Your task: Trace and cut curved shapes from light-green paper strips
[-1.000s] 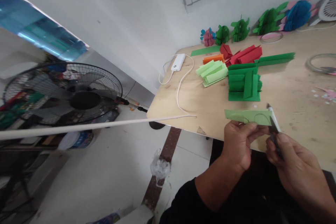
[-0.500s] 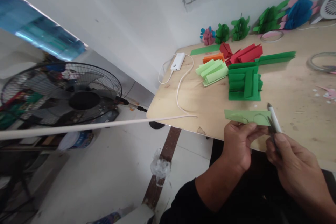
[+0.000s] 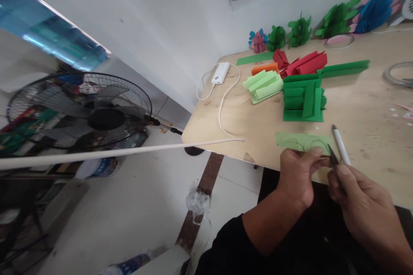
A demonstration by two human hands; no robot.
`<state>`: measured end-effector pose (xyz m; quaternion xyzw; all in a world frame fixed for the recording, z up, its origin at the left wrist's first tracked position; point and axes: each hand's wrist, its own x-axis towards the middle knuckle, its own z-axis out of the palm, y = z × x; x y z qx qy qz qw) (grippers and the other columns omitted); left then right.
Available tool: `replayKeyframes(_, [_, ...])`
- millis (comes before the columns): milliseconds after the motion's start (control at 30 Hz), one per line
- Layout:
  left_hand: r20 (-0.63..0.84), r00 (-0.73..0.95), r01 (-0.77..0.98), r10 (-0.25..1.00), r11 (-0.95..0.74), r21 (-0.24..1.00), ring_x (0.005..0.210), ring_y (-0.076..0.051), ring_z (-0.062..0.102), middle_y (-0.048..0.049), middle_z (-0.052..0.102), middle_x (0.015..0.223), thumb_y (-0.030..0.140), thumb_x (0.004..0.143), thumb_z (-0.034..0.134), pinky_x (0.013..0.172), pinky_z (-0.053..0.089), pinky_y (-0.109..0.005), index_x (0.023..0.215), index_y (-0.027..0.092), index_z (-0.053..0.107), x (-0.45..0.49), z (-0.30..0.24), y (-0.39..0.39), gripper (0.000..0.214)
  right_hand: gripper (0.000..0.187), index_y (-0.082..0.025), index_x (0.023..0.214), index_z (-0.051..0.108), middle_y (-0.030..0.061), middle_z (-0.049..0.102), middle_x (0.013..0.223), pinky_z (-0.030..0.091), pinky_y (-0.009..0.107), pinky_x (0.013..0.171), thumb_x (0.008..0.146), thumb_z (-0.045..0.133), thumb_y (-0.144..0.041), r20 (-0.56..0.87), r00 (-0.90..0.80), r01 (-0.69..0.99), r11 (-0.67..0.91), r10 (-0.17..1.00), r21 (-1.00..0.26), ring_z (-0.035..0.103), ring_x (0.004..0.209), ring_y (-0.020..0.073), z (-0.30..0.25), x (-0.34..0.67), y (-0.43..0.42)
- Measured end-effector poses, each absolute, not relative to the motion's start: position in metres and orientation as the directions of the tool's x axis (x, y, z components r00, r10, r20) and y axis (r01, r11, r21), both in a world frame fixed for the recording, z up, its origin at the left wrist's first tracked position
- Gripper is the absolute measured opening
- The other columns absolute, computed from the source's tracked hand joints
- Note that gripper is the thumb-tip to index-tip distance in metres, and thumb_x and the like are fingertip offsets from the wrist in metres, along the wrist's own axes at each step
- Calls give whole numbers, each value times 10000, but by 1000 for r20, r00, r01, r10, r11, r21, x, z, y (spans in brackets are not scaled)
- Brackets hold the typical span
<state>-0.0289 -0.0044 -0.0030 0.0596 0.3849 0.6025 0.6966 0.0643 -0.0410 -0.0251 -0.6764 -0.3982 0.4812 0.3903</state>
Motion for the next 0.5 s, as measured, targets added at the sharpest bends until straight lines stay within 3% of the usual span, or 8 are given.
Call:
replayKeyframes(200, [-449,-13,-768,893,279,576,579,-120,595,-36,638,667,226,560,739,598,480,-250,673,107,665,-28,-4,-1,180,446,-232,583,513,-25,449,534,314,268,446,741,543,-649,-364,201,135,-394,909,-909,380,488,115,-31,70,-43])
replayKeyframes(500, [-493,13,-741,870,340,579,583,-117,591,-26,649,665,253,509,777,707,530,-306,649,116,662,-31,-2,1,228,447,-227,562,499,-28,426,528,311,268,445,715,583,-638,-370,193,62,-388,909,-920,355,488,111,-33,73,-38])
